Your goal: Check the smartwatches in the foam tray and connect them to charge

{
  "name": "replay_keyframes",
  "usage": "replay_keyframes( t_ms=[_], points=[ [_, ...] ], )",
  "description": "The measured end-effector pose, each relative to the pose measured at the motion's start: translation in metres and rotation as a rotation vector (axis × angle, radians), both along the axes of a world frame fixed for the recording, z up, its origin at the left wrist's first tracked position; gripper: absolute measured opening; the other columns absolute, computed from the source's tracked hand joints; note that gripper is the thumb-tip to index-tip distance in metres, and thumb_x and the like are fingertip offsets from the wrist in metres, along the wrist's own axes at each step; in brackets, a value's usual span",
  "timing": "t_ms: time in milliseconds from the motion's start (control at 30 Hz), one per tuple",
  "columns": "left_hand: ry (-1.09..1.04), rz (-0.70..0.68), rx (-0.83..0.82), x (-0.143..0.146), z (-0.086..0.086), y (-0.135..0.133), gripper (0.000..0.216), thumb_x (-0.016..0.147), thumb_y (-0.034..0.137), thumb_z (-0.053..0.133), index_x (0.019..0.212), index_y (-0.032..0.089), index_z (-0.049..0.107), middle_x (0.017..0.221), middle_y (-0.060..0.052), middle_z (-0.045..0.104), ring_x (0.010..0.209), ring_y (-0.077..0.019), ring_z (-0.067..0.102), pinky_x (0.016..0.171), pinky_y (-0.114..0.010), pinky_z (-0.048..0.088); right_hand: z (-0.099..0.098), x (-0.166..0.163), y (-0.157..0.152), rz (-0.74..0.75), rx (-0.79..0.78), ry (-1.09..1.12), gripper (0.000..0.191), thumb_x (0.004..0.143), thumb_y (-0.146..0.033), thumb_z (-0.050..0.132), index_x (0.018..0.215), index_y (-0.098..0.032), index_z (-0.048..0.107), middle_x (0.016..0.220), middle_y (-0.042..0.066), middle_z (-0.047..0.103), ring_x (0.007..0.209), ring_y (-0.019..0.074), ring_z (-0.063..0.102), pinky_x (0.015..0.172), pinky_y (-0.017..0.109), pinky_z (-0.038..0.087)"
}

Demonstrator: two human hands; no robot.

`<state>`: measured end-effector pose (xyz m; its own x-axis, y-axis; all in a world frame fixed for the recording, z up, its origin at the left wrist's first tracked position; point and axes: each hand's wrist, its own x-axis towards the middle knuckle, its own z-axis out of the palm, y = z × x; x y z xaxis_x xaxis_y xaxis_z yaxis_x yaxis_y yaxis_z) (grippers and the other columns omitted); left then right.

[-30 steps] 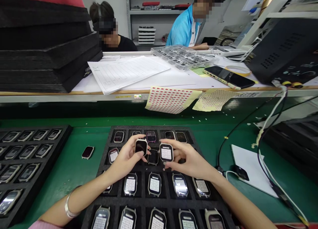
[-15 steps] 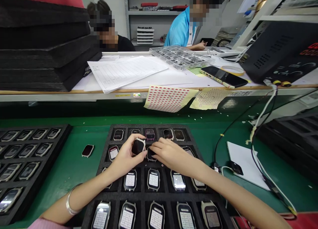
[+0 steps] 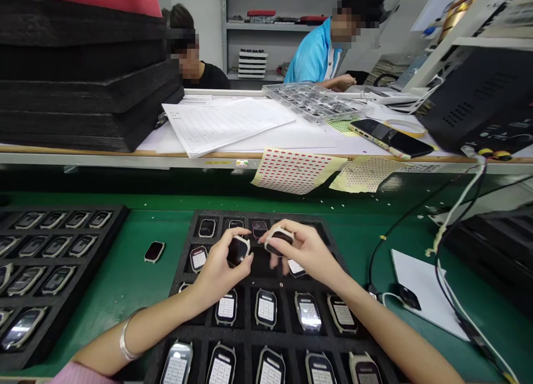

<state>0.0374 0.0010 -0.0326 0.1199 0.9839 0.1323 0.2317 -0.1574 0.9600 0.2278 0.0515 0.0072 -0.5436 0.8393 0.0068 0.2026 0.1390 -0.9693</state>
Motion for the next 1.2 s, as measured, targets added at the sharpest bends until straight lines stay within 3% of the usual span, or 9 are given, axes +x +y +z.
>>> replay_keyframes(
  t_ms=[100, 200, 267, 500, 667, 767, 933, 1067, 1200],
  points=[
    [-0.021, 0.002, 0.004, 0.001, -0.004, 0.001, 0.039, 0.082, 0.021, 0.058, 0.12, 0.023, 0.046, 0.111, -0.005, 0.058, 0.1, -0.0222, 0.055, 0.087, -0.032, 0.041, 0.0, 0.006, 0.004, -0.086, -0.07, 0.095, 0.03, 0.086, -0.033, 0.064, 0.107, -0.013, 0.059, 0.088, 0.01, 0.067, 0.045, 0.0084, 0.049, 0.036, 0.018, 0.038],
    [-0.039, 0.009, -0.005, 0.003, -0.007, 0.002, 0.04, 0.083, 0.02, 0.058, 0.121, 0.023, 0.046, 0.109, -0.005, 0.059, 0.099, -0.0223, 0.057, 0.087, -0.033, 0.043, -0.002, 0.013, 0.006, 0.004, -0.201, 0.184, 0.047, 0.089, -0.034, 0.06, 0.132, -0.02, 0.046, 0.106, 0.012, 0.064, 0.055, 0.0102, 0.051, 0.041, 0.02, 0.043],
    [-0.057, 0.015, -0.031, 0.005, -0.007, 0.002, 0.04, 0.083, 0.021, 0.058, 0.122, 0.023, 0.047, 0.11, -0.005, 0.059, 0.099, -0.0233, 0.057, 0.086, -0.033, 0.044, -0.004, 0.017, 0.006, 0.056, -0.278, 0.25, 0.051, 0.092, -0.035, 0.056, 0.139, -0.024, 0.038, 0.112, 0.012, 0.061, 0.062, 0.0125, 0.055, 0.046, 0.022, 0.047],
    [-0.114, -0.021, -0.113, 0.009, 0.001, 0.001, 0.035, 0.085, 0.02, 0.055, 0.119, 0.025, 0.047, 0.11, -0.004, 0.06, 0.099, -0.0224, 0.057, 0.084, -0.032, 0.046, -0.007, 0.025, 0.0, 0.099, -0.326, 0.267, 0.043, 0.089, -0.029, 0.064, 0.129, -0.02, 0.053, 0.102, 0.009, 0.063, 0.054, 0.01, 0.056, 0.046, 0.022, 0.05],
    [-0.119, -0.015, -0.139, 0.007, 0.0, -0.001, 0.034, 0.084, 0.022, 0.056, 0.117, 0.024, 0.048, 0.11, -0.005, 0.059, 0.094, -0.0217, 0.057, 0.078, -0.031, 0.048, -0.005, 0.022, -0.006, 0.155, -0.416, 0.297, 0.052, 0.088, -0.034, 0.064, 0.135, -0.02, 0.047, 0.09, 0.009, 0.066, 0.054, 0.0127, 0.06, 0.044, 0.022, 0.05],
    [-0.104, -0.008, -0.142, 0.007, -0.003, -0.002, 0.035, 0.084, 0.023, 0.056, 0.118, 0.024, 0.048, 0.106, -0.005, 0.058, 0.087, -0.0207, 0.056, 0.07, -0.029, 0.048, -0.003, 0.02, -0.008, 0.187, -0.465, 0.351, 0.052, 0.09, -0.034, 0.062, 0.137, -0.02, 0.044, 0.096, 0.011, 0.066, 0.058, 0.0132, 0.061, 0.045, 0.021, 0.051],
    [-0.119, -0.031, -0.16, 0.008, 0.002, -0.004, 0.033, 0.085, 0.023, 0.054, 0.117, 0.024, 0.048, 0.097, -0.003, 0.058, 0.079, -0.0192, 0.057, 0.065, -0.027, 0.046, -0.004, 0.021, -0.008, 0.178, -0.463, 0.402, 0.046, 0.087, -0.031, 0.066, 0.129, -0.019, 0.051, 0.1, 0.011, 0.064, 0.061, 0.0135, 0.063, 0.049, 0.022, 0.052],
    [-0.066, -0.089, -0.136, 0.006, 0.005, -0.006, 0.029, 0.084, 0.017, 0.051, 0.113, 0.023, 0.048, 0.099, -0.003, 0.06, 0.088, -0.0204, 0.058, 0.075, -0.029, 0.045, -0.008, 0.023, -0.006, 0.183, -0.44, 0.371, 0.04, 0.086, -0.03, 0.066, 0.123, -0.017, 0.056, 0.095, 0.01, 0.065, 0.054, 0.0122, 0.062, 0.048, 0.023, 0.052],
    [-0.026, -0.1, -0.067, 0.004, 0.003, -0.006, 0.034, 0.082, 0.013, 0.051, 0.115, 0.023, 0.047, 0.109, -0.003, 0.059, 0.102, -0.0217, 0.055, 0.09, -0.032, 0.041, -0.01, 0.023, -0.006, 0.221, -0.449, 0.354, 0.046, 0.088, -0.032, 0.063, 0.13, -0.017, 0.051, 0.097, 0.011, 0.065, 0.059, 0.015, 0.065, 0.051, 0.025, 0.055]
  ],
)
